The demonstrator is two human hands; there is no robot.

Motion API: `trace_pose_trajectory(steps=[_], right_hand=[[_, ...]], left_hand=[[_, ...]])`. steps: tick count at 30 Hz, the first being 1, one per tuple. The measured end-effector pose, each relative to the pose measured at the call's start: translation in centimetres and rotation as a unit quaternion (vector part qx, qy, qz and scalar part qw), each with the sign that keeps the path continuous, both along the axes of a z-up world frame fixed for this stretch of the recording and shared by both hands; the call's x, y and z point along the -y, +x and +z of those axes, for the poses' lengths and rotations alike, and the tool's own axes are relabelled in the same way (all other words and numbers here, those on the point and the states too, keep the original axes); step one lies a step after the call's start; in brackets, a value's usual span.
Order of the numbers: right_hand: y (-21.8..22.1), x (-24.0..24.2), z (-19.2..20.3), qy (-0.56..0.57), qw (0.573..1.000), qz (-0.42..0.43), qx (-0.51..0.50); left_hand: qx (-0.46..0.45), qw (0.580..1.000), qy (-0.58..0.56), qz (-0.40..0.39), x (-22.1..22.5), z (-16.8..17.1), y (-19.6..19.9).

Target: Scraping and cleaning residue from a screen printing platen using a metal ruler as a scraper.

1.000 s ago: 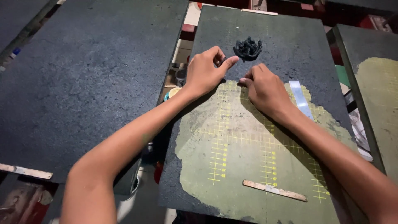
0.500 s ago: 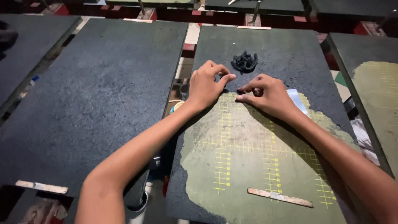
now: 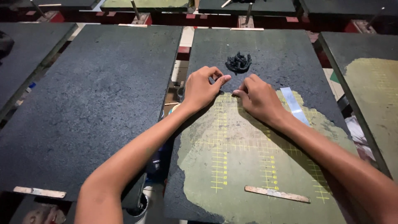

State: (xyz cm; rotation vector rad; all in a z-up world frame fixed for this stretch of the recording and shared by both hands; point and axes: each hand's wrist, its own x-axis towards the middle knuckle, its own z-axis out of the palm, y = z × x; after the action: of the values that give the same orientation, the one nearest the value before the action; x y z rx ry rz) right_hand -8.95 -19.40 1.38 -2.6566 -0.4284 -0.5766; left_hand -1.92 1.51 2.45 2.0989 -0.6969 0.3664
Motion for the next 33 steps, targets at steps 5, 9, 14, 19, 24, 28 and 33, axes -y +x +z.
trace_pose_trajectory(steps=[5,9,14,19,24,28,33], right_hand=[[0.4,0.5,-0.7,0.022,1.0,-0.011,0.003],[0.1,0.5,0.9,0.13,0.99,0.021,-0.049],[-0.9,-0.5,3.4,0.191,0.975,-0.007,-0.113],[-1.3,-0.9,4.5,0.186,0.971,-0.029,-0.146],[0.2,0.0,2.9,0.137,0.982,-0.034,-0.128],[0.9,0.6,1.2,0.138,0.985,-0.026,-0.1],[0.4,0.4,1.1,0.169,0.982,-0.03,-0.073]], left_hand=[[0.016,1.0,0.0,-0.011,0.0,-0.3,0.2],[0.083,0.996,0.024,-0.022,0.4,-0.8,0.2],[0.171,0.982,0.07,-0.032,0.6,-1.7,0.7],[0.224,0.969,0.096,-0.033,0.8,-3.0,1.4],[0.277,0.955,0.103,-0.017,1.0,-2.7,0.9],[0.297,0.95,0.095,-0.004,1.2,-3.0,1.0],[0.29,0.952,0.101,-0.004,1.5,-3.4,1.3]])
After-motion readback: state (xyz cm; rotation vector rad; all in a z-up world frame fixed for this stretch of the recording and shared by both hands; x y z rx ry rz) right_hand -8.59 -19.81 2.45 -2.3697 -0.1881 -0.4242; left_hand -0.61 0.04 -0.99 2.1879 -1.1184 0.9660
